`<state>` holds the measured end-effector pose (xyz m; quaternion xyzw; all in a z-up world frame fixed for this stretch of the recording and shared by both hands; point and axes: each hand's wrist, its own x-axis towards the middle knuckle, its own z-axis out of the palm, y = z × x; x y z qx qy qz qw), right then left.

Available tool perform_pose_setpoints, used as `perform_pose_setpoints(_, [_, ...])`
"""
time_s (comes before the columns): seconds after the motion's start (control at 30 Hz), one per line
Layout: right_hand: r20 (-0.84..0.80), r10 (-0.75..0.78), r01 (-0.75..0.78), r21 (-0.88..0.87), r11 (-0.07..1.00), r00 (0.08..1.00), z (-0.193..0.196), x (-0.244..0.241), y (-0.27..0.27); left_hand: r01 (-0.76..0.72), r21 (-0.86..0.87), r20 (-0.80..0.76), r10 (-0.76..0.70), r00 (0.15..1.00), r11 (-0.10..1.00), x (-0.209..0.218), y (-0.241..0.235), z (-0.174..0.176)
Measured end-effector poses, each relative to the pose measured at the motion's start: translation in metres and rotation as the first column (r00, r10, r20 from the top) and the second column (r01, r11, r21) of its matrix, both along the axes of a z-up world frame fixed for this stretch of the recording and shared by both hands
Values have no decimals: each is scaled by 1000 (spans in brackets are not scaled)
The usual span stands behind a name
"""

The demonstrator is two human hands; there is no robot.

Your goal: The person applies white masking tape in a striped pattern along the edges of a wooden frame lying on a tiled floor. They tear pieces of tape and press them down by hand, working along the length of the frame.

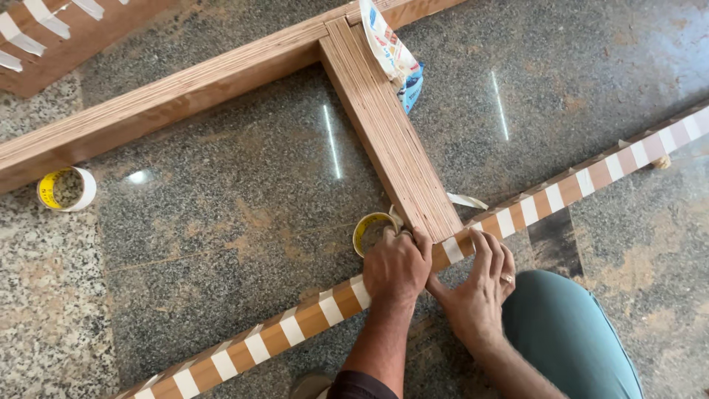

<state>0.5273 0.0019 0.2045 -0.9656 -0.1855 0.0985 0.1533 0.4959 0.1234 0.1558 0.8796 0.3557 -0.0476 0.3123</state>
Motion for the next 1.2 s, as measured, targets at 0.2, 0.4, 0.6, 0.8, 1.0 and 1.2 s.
perform_pose_setpoints(0.2, [77,70,-72,16,997,995,1,5,-5,-37,-104,-28,34,999,994,4,-1,10])
perform_pose_setpoints(0.4, [254,240,-275,116,954,937,-9,48,16,16,-166,-54,-25,998,986,1,1,16])
perform_pose_setpoints(0.6, [118,210,-202,-73,977,971,-27,95,42,-35,6,39,35,999,999,2,2,14])
perform_pose_setpoints(0.8, [-52,185,-191,-203,960,981,-15,92,49,11,-61,-32,-13,999,998,1,4,17])
perform_pose_setpoints(1.0, [-120,163,-192,-295,936,979,-13,94,50,15,-83,56,-10,998,996,-2,5,23])
perform_pose_setpoints(1.2, [-108,185,-210,-305,929,977,-14,93,51,40,-393,-17,-51,999,919,-3,21,26])
